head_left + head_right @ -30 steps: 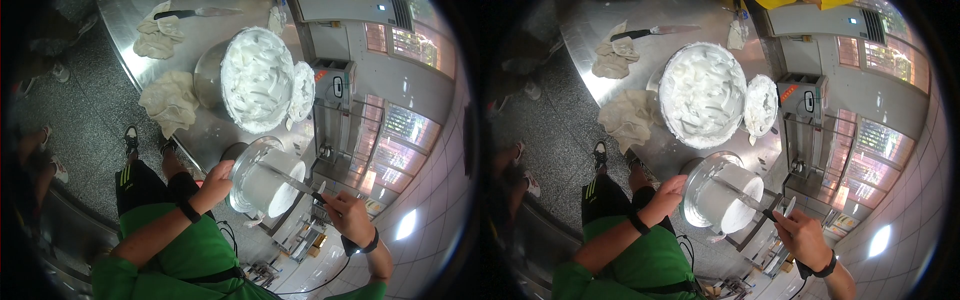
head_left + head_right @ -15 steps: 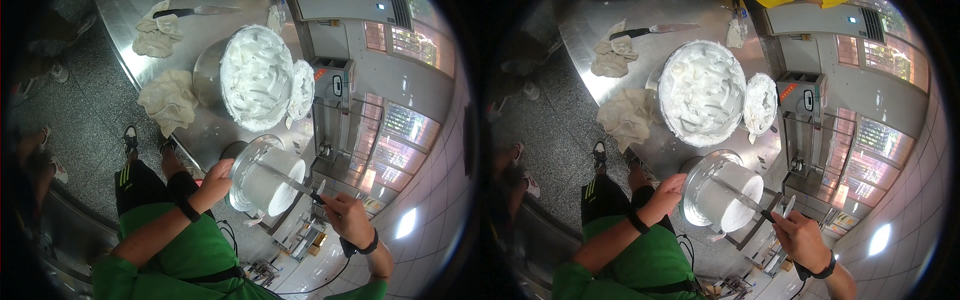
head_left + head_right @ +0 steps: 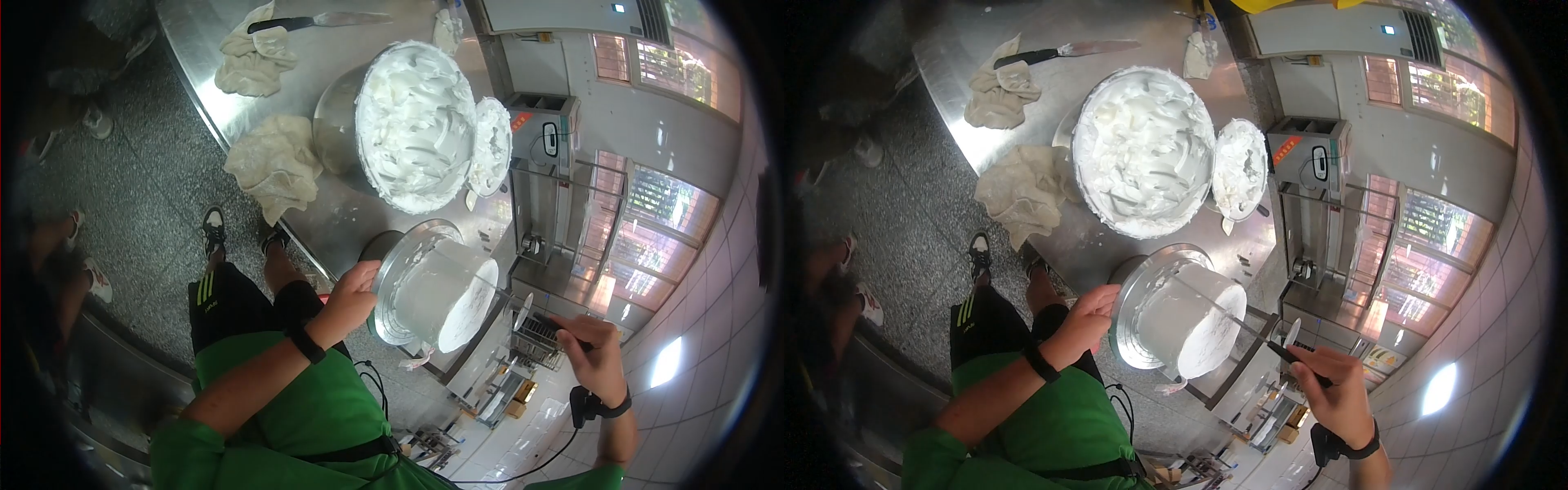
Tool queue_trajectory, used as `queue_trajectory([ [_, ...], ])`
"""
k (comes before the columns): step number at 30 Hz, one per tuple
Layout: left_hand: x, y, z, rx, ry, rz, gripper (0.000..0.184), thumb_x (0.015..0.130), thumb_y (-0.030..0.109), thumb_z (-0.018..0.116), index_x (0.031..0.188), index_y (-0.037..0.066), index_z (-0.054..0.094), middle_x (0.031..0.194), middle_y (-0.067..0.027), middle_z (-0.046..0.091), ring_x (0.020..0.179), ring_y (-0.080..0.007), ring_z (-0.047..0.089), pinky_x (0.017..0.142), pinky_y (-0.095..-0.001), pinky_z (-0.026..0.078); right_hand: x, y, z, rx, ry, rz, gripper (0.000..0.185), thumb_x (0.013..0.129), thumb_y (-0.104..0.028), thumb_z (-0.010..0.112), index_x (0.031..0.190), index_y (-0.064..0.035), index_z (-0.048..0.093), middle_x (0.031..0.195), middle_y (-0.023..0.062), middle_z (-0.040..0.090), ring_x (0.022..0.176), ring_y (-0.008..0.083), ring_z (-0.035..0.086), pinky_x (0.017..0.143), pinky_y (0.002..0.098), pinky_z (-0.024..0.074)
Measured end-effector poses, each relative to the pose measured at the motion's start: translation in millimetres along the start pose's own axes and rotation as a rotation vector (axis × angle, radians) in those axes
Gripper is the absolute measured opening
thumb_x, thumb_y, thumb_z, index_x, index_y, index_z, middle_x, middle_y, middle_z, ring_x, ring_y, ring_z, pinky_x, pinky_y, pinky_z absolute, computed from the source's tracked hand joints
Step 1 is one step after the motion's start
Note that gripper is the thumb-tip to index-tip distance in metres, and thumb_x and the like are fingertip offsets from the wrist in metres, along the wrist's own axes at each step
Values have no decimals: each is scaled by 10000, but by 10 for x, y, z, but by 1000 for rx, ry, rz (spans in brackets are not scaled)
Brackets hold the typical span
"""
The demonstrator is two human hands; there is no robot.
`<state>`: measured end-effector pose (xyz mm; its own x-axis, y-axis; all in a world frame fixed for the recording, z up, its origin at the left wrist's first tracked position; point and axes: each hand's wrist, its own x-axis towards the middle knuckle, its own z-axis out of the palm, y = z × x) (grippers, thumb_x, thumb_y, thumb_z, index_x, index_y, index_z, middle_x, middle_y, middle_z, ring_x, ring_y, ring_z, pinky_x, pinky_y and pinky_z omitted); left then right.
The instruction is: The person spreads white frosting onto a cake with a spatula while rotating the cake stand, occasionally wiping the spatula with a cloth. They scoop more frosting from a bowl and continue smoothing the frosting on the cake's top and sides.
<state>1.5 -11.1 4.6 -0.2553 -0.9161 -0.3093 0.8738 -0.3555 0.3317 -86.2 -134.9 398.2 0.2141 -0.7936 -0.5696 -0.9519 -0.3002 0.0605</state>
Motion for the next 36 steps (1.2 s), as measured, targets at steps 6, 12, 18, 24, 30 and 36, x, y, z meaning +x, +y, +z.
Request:
queue_trajectory([
  [6,-75,84,55,28,15,-13,668,774,-216,391,1426,-72,394,1462,-222,494,1407,-278,453,1154,-356,353,-252,195,13,367,86,262,268,1013,-164,607,1112,48,738,667,9,609,569,53,451,528,229,342],
  [12,-155,71,24,84,36,-97,620,805,-210,407,1408,-68,401,1441,-235,504,1396,-277,465,1162,-377,363,-472,301,120,293,180,266,286,1020,-181,602,1140,46,727,664,8,603,561,45,443,520,219,326],
  [18,-245,-73,-179,228,-11,-105,534,824,-181,461,1350,-88,464,1306,-207,591,1211,-244,605,1037,-331,487,-684,445,228,261,335,209,304,1017,-186,602,1177,49,709,690,17,599,577,44,449,522,215,319],
  [24,-343,74,-260,353,-46,-313,370,866,-94,509,1232,-113,562,1175,-194,661,1112,-243,657,956,-334,544,-906,356,337,394,381,356,314,996,-180,620,1176,64,705,748,46,644,656,100,551,591,244,410],
  [30,-475,378,-248,468,-109,-403,364,869,-69,538,1229,-98,583,1222,-215,670,1140,-269,666,965,-359,549,-1214,522,702,680,471,394,302,1012,-182,605,1211,24,701,721,22,619,559,35,452,503,204,307],
  [36,-535,769,-172,615,-73,-521,341,914,-43,500,1242,-70,590,1228,-200,675,1152,-257,662,947,-331,547,-1665,545,1227,901,569,450,288,1014,-154,591,1218,19,698,702,16,602,527,23,418,482,205,289],
])
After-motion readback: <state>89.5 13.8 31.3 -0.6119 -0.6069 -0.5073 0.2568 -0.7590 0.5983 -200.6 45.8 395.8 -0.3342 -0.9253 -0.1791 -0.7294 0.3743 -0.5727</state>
